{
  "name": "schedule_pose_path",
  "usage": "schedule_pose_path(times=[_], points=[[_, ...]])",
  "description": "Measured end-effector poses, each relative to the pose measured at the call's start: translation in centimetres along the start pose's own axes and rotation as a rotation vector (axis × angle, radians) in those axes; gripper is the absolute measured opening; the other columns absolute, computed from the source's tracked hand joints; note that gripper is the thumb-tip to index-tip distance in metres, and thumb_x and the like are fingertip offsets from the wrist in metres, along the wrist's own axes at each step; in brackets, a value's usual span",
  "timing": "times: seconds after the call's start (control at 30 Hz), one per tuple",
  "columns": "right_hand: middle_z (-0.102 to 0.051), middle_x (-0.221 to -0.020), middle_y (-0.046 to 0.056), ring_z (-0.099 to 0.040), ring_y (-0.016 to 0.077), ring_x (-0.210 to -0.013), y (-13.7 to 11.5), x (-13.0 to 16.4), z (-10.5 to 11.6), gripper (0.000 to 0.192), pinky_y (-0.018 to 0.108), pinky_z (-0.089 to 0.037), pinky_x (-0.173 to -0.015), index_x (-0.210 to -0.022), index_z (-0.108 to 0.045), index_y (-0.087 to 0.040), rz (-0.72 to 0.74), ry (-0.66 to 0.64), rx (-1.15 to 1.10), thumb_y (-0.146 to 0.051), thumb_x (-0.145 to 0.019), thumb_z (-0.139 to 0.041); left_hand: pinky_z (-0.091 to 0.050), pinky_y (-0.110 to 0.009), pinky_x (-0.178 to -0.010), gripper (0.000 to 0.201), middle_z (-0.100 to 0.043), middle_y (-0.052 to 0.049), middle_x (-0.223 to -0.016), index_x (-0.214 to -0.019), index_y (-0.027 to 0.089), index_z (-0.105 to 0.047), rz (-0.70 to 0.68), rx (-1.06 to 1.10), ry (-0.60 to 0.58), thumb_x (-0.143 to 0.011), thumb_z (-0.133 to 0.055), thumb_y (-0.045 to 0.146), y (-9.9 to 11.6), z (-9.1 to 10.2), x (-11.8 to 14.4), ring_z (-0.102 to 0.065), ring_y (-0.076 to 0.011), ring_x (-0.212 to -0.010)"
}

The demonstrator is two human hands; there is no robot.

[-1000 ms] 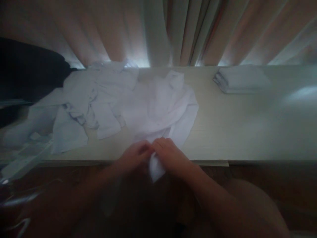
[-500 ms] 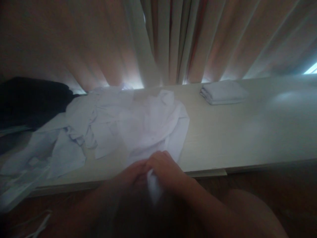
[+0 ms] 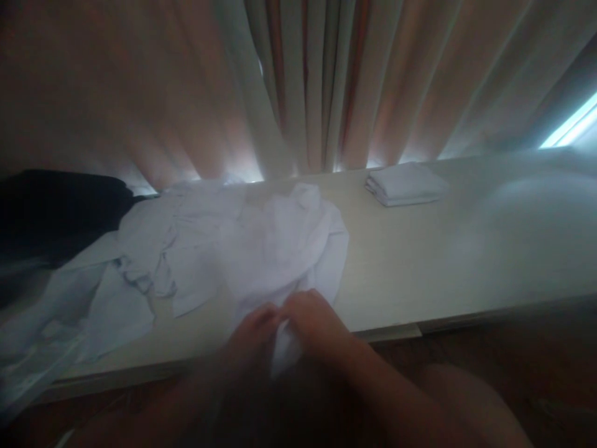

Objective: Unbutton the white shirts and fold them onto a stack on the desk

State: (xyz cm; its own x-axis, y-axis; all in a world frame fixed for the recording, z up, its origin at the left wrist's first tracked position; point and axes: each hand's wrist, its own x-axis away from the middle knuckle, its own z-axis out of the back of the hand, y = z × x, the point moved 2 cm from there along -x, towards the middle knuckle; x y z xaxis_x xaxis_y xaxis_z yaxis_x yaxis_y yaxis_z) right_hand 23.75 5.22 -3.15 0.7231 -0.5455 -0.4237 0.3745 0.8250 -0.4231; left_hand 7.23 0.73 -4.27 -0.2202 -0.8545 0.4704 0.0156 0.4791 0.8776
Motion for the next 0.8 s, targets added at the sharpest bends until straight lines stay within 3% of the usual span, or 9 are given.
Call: schedule_pose_path(times=[0.13, 0.37, 0.8], points=[[-0.062, -0.089, 0.006, -0.054, 0.0191, -0.082, 0.1, -0.3, 0.6, 0.017, 0.032, -0.041, -0.076, -0.089, -0.060, -0.017, -0.143, -0.034, -0.077, -0.005, -0.088, -0.048, -0.044, -0.027, -0.068, 0.029, -0.062, -0.001, -0.077, -0.083, 0.019, -0.062, -0.288, -0.360, 0.146, -0.090, -0.058, 0.047, 0.2, 0.8, 0.1, -0.057, -0.0160, -0.073], [-0.066, -0.090, 0.005, -0.060, 0.0182, -0.085, -0.2, -0.1, 1.1, 0.015, 0.031, -0.047, -0.079, -0.088, -0.064, -0.019, -0.205, 0.045, -0.327, -0.009, -0.090, -0.053, -0.045, -0.029, -0.075, 0.029, -0.068, -0.002, -0.087, -0.099, 0.021, -0.063, -0.308, -0.497, 0.071, -0.097, -0.046, 0.044, -0.2, 0.6, 0.2, -0.061, -0.0197, -0.084], [-0.070, -0.086, 0.003, -0.064, 0.0154, -0.079, -0.8, -0.3, 2.5, 0.015, 0.028, -0.050, -0.076, -0.085, -0.071, -0.020, -0.205, 0.092, -0.433, -0.011, -0.088, -0.059, -0.046, -0.030, -0.084, 0.035, -0.072, -0.006, -0.101, -0.104, 0.019, -0.065, -0.403, -0.584, -0.069, -0.099, -0.042, 0.045, 0.6, 0.6, 0.4, -0.062, -0.0208, -0.094]])
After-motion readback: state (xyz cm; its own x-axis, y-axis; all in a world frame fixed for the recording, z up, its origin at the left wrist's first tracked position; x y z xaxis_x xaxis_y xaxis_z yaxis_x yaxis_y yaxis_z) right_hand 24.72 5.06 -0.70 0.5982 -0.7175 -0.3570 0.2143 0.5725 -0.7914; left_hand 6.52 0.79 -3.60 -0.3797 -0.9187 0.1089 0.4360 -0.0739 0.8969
